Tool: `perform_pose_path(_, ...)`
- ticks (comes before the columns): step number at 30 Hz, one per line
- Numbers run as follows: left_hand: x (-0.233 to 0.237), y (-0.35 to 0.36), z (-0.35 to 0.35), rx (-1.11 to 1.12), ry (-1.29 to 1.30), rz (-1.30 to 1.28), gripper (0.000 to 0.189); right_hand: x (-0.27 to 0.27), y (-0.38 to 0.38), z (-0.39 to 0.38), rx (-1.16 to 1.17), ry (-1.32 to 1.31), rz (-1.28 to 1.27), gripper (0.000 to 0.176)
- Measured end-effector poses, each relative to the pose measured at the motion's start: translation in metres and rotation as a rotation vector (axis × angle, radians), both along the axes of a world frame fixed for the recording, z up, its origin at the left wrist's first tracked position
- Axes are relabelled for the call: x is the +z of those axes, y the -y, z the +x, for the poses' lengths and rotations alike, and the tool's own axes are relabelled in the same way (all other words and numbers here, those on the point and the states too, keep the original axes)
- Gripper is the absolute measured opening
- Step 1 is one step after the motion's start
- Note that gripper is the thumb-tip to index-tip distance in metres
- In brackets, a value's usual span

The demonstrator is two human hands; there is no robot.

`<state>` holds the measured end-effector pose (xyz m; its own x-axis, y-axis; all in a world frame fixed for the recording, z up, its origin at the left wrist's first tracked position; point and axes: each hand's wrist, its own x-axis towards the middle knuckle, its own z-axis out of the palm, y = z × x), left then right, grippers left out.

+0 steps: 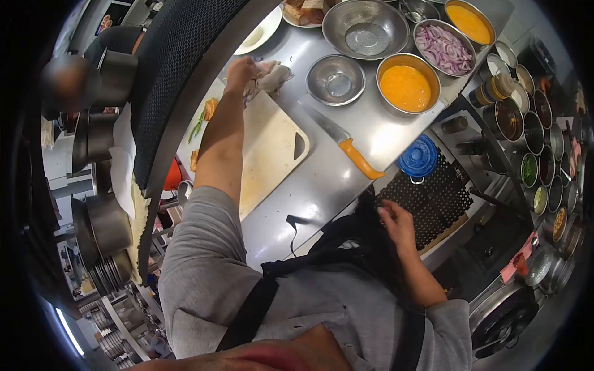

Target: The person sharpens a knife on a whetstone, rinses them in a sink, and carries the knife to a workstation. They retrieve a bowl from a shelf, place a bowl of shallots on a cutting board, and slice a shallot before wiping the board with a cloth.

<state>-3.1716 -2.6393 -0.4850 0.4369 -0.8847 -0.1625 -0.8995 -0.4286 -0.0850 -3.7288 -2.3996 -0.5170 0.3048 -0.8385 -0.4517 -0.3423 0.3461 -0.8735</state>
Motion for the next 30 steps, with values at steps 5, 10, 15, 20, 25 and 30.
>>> perform_pose_path(5, 0.055, -0.043, 0.032, 0.066, -0.019, -0.271, 0.029, 0.001, 0.004, -0.008, 0.002, -0.066, 0.038, 0.031)
perform_pose_path(10, 0.107, -0.071, 0.048, 0.136, -0.076, -0.468, 0.029, 0.006, 0.027, 0.018, 0.144, 0.030, -0.164, 0.032)
perform_pose_path(15, 0.117, -0.094, 0.032, 0.141, -0.154, -0.582, 0.029, 0.016, 0.065, 0.047, 0.172, 0.035, -0.319, 0.032)
perform_pose_path(20, 0.129, -0.112, -0.007, 0.092, -0.213, -0.709, 0.030, 0.048, 0.084, 0.068, 0.158, 0.109, -0.320, 0.034)
perform_pose_path(25, 0.178, -0.107, -0.072, -0.087, -0.264, -0.886, 0.030, 0.078, 0.119, 0.114, 0.155, 0.218, -0.563, 0.037)
perform_pose_path(30, 0.209, -0.116, -0.152, -0.275, -0.376, -0.913, 0.031, 0.125, 0.154, 0.174, 0.083, 0.175, -0.798, 0.041)
